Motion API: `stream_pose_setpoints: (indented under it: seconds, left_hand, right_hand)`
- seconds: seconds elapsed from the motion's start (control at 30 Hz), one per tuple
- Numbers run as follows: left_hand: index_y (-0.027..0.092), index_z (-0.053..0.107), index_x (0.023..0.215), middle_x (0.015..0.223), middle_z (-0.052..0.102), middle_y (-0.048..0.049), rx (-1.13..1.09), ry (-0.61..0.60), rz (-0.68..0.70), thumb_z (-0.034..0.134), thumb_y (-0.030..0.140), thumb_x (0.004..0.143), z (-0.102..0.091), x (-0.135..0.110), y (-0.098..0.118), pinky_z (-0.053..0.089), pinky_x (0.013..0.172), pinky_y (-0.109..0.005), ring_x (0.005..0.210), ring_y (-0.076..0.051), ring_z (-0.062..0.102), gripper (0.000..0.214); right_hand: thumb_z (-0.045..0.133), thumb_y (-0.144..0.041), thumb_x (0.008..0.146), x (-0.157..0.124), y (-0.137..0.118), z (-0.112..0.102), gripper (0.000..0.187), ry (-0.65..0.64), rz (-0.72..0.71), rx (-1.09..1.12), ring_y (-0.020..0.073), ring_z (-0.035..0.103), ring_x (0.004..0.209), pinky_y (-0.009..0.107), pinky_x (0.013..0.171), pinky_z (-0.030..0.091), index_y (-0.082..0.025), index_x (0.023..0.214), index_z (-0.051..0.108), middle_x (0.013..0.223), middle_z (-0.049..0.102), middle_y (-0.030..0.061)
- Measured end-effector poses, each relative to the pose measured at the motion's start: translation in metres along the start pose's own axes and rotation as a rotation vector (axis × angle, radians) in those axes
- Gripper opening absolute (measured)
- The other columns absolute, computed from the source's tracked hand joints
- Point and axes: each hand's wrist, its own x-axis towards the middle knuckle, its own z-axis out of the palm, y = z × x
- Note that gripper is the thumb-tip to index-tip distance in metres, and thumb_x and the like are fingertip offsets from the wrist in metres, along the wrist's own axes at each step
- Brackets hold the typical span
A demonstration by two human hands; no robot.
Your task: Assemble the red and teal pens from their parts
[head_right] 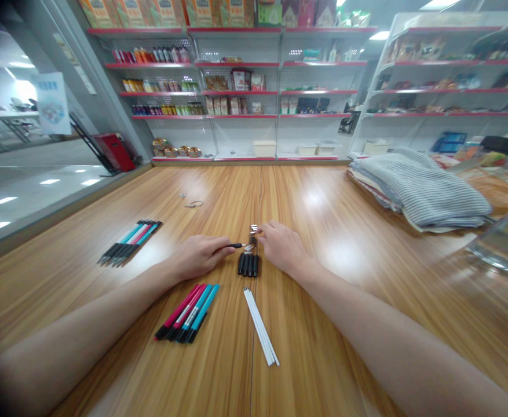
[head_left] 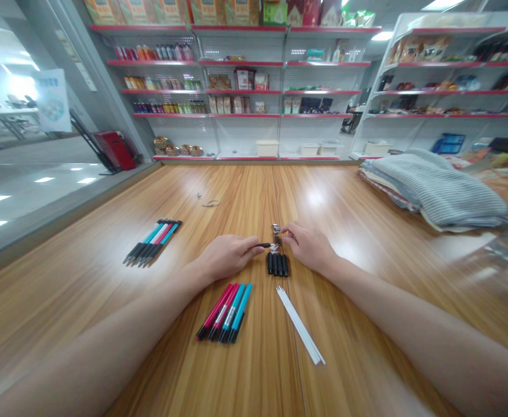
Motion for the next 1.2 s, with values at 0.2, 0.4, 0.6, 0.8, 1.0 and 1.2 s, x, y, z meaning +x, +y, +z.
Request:
stream_pose_setpoints:
  seconds: [0.2,0.4,0.6,0.8,1.0,1.2]
  left_hand:
    - [0.022,0.055,0.088,0.08,0.068,-0.0024,0.004,-0.012,-0.001,0.027,0.048,0.097,-0.0003,0.0007,-0.0002,0.033,0.057,-0.026,0.071,-0.017,0.063,0.039]
    - [0.023,0.055,0.089,0.079,0.068,-0.0021,0.01,-0.015,-0.005,0.026,0.049,0.097,0.0001,0.0003,0.0,0.031,0.056,-0.026,0.071,-0.018,0.063,0.039]
    - [0.022,0.055,0.09,0.08,0.068,-0.0023,0.01,-0.006,-0.004,0.027,0.049,0.097,0.0,0.0001,-0.0001,0.03,0.056,-0.026,0.071,-0.017,0.063,0.039]
    - [0.023,0.055,0.09,0.08,0.068,-0.0017,0.006,-0.013,0.003,0.027,0.048,0.097,-0.0007,-0.0002,-0.0002,0.03,0.055,-0.026,0.07,-0.017,0.063,0.039]
    - [0.023,0.054,0.09,0.08,0.067,-0.0018,0.008,-0.02,0.005,0.026,0.048,0.097,-0.0002,-0.0002,-0.0013,0.03,0.056,-0.027,0.071,-0.017,0.063,0.039]
    - [0.023,0.054,0.089,0.08,0.067,-0.002,0.006,-0.029,0.005,0.025,0.049,0.097,-0.0004,0.0005,-0.0006,0.031,0.057,-0.026,0.072,-0.017,0.063,0.04]
  right_hand:
    - [0.047,-0.022,0.093,-0.0001,-0.0015,-0.0034,0.021,-0.074,-0.023,-0.035,0.0165,0.058,0.101,0.026,0.086,0.041,-0.023,0.11,0.058,0.105,0.062,0.0048]
    - [0.051,-0.035,0.091,-0.0018,-0.0077,-0.0074,0.024,-0.028,0.115,-0.148,0.0201,0.06,0.093,0.028,0.074,0.04,-0.02,0.109,0.056,0.103,0.063,0.0071]
    - [0.05,-0.039,0.09,-0.0012,-0.0039,-0.0082,0.022,-0.054,0.136,-0.203,0.0189,0.06,0.082,0.028,0.066,0.035,-0.02,0.084,0.059,0.088,0.066,0.0043]
    - [0.047,-0.039,0.093,0.0003,-0.0028,-0.007,0.024,-0.071,0.127,-0.221,0.0187,0.061,0.083,0.028,0.066,0.035,-0.019,0.083,0.059,0.089,0.067,0.0047]
    - [0.045,-0.036,0.094,0.0019,-0.003,-0.0048,0.021,-0.117,0.121,-0.287,0.0204,0.062,0.084,0.029,0.065,0.037,-0.019,0.089,0.057,0.093,0.066,0.0066]
    - [0.044,-0.034,0.094,0.0007,-0.0052,-0.0067,0.02,-0.147,0.123,-0.287,0.0218,0.063,0.086,0.03,0.068,0.04,-0.018,0.093,0.056,0.094,0.066,0.0088]
